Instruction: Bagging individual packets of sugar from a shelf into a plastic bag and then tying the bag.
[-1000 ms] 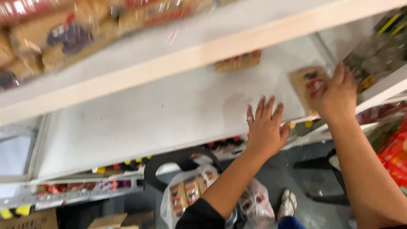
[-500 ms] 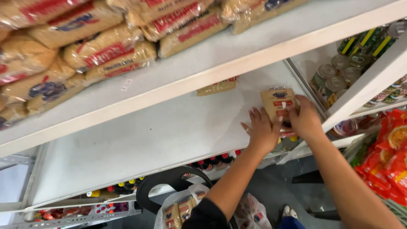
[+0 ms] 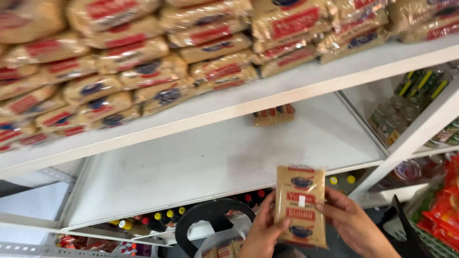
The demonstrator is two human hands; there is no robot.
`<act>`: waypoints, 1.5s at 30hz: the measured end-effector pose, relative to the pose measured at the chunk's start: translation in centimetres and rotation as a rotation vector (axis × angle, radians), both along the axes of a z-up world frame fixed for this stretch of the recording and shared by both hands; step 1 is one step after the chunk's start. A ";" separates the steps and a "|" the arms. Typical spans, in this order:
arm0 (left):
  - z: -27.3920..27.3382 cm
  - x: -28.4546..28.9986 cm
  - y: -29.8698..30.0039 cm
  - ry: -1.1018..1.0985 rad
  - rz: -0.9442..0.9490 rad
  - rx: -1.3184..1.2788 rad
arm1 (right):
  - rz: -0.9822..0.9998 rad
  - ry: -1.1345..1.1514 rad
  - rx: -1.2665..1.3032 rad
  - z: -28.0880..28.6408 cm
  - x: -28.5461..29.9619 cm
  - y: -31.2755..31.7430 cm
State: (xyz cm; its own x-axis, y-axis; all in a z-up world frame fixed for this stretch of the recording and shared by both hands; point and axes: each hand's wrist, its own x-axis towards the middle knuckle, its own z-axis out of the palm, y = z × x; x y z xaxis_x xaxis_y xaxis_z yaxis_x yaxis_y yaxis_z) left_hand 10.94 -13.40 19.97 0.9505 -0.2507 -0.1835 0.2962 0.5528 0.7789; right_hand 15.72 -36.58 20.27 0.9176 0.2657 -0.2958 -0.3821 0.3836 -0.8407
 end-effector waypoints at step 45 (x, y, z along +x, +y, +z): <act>6.7 -13.6 6.0 -0.504 0.163 1.255 | 0.322 -0.056 0.078 -1.8 -10.2 11.4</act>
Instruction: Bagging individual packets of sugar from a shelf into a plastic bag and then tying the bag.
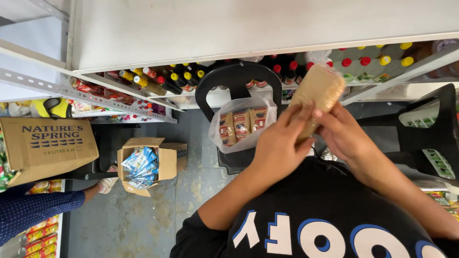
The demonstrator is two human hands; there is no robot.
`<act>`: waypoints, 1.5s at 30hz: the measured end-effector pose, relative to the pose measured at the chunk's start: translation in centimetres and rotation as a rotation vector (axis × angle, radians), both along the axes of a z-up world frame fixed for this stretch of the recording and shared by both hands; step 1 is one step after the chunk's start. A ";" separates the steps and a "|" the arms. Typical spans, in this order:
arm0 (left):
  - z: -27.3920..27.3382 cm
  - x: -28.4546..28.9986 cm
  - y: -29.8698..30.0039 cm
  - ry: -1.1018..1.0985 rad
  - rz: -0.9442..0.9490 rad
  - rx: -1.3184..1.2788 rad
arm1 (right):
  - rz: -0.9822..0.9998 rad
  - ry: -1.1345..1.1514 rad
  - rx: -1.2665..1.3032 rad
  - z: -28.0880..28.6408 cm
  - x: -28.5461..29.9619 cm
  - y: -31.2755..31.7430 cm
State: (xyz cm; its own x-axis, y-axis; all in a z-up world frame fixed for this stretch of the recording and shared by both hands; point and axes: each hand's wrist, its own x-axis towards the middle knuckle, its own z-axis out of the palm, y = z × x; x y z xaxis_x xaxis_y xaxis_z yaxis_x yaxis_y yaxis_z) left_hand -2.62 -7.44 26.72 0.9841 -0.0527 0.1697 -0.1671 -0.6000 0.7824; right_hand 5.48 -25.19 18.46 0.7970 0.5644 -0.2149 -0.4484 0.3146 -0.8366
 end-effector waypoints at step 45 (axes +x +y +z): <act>-25.9 -3.4 9.1 0.402 0.796 -0.715 | 0.269 0.702 -0.041 -20.3 2.5 15.4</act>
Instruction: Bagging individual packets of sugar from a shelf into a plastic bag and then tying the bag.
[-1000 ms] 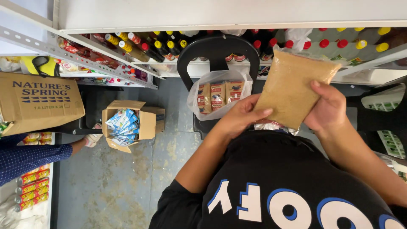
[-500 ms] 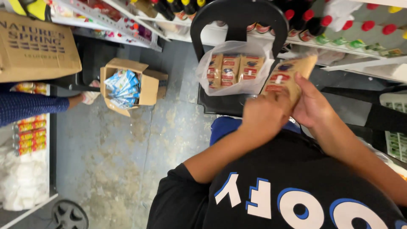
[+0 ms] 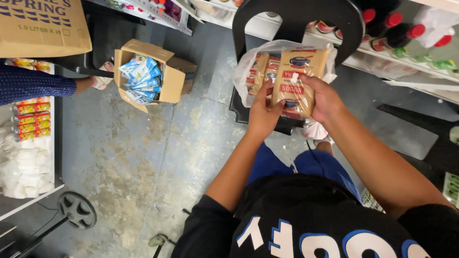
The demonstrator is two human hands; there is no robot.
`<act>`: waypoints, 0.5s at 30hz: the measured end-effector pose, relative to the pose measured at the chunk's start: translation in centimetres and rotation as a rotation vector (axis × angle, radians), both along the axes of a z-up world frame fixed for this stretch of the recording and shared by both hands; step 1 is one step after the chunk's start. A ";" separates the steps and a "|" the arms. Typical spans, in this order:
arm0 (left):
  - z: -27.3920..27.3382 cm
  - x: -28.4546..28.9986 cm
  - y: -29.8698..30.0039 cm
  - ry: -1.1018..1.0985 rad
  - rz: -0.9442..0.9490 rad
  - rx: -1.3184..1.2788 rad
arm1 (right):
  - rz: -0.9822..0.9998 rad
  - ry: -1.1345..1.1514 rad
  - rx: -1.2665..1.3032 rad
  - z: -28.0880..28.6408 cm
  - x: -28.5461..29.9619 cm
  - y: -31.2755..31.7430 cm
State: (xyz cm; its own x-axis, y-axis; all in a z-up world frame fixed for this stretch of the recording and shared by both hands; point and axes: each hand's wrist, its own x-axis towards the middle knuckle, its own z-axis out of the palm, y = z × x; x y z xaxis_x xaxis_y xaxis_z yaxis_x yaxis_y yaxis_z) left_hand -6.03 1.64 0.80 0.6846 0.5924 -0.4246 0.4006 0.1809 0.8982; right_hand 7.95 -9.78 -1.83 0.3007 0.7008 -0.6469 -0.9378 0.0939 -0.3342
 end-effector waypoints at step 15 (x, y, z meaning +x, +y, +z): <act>-19.8 2.2 5.9 0.346 -0.073 0.182 | -0.079 -0.166 -0.179 -21.4 0.0 4.7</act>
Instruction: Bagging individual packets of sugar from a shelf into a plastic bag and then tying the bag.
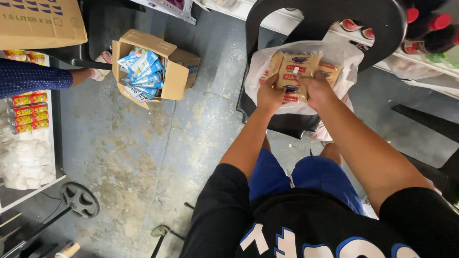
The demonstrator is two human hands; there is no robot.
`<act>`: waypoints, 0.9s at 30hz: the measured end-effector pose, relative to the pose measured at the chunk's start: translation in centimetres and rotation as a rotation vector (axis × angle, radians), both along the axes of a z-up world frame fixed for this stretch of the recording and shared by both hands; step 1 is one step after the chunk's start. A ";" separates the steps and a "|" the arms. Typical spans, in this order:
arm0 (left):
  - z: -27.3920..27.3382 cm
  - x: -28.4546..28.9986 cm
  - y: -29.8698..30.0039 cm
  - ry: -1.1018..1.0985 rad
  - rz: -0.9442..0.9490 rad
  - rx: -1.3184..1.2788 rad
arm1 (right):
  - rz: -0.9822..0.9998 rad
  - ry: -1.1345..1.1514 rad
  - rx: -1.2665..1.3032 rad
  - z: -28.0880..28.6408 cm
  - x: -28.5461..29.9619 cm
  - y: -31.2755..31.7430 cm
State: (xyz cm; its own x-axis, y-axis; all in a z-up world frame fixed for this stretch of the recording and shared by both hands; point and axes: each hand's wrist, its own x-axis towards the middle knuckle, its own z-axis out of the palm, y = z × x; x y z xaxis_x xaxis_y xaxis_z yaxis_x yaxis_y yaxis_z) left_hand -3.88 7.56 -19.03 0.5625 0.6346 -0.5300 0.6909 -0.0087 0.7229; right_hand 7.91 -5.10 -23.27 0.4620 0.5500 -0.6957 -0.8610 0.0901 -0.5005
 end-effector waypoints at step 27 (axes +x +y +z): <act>-8.9 -3.9 -1.5 -0.262 0.115 -0.208 | 0.707 -0.355 -0.380 0.8 -3.6 -5.0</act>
